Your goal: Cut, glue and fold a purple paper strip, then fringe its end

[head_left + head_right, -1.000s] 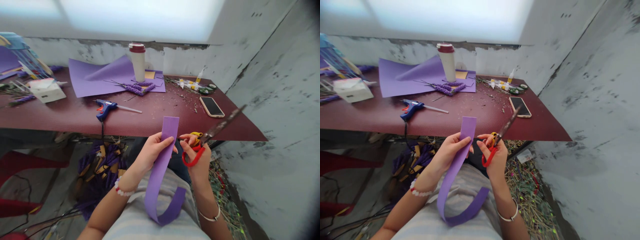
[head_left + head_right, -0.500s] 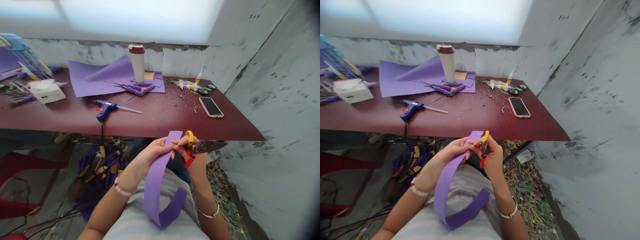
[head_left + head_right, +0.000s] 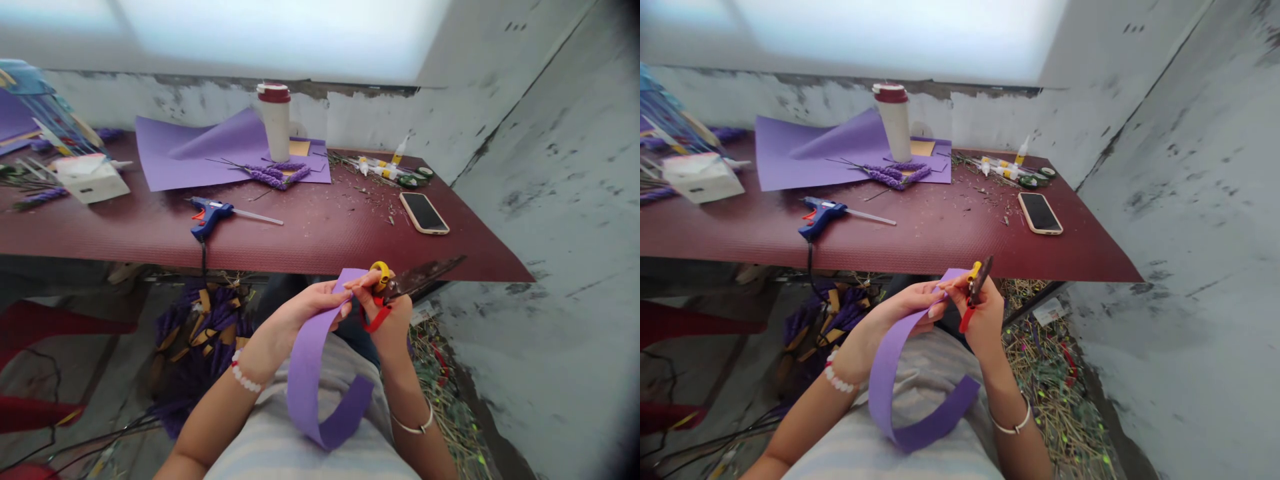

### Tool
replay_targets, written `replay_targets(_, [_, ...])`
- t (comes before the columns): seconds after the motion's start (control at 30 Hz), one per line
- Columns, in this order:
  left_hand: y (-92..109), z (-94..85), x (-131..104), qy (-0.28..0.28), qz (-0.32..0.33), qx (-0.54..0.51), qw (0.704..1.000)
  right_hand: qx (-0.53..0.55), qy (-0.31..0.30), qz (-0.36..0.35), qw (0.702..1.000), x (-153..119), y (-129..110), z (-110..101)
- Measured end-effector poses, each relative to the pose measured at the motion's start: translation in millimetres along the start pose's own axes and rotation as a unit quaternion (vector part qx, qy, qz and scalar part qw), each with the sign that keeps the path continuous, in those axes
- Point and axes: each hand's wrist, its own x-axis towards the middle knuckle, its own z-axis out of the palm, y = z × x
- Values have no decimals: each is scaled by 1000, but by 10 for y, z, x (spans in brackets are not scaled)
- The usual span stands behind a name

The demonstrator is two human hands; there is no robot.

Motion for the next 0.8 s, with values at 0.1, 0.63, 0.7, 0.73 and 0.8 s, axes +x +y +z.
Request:
replay_targets(0.1, [41,138,-135,64,37,1,997,12,8,0,1000,-11,39,-3])
replay_targets(0.63, [26,45,-65,12,15,12,1000,21,-34,-17,999,43,63,-22])
replay_targets(0.7, [-10,-46,10,6,27,34,999,23,-40,-5,999,56,94,-32])
replay_targets(0.73, [-27,-93,49,6,28,36,999,30,-46,5,998,63,110,-39])
replay_targets(0.8, [-57,-171,115,11,41,39,998,49,-61,27,997,76,133,-55])
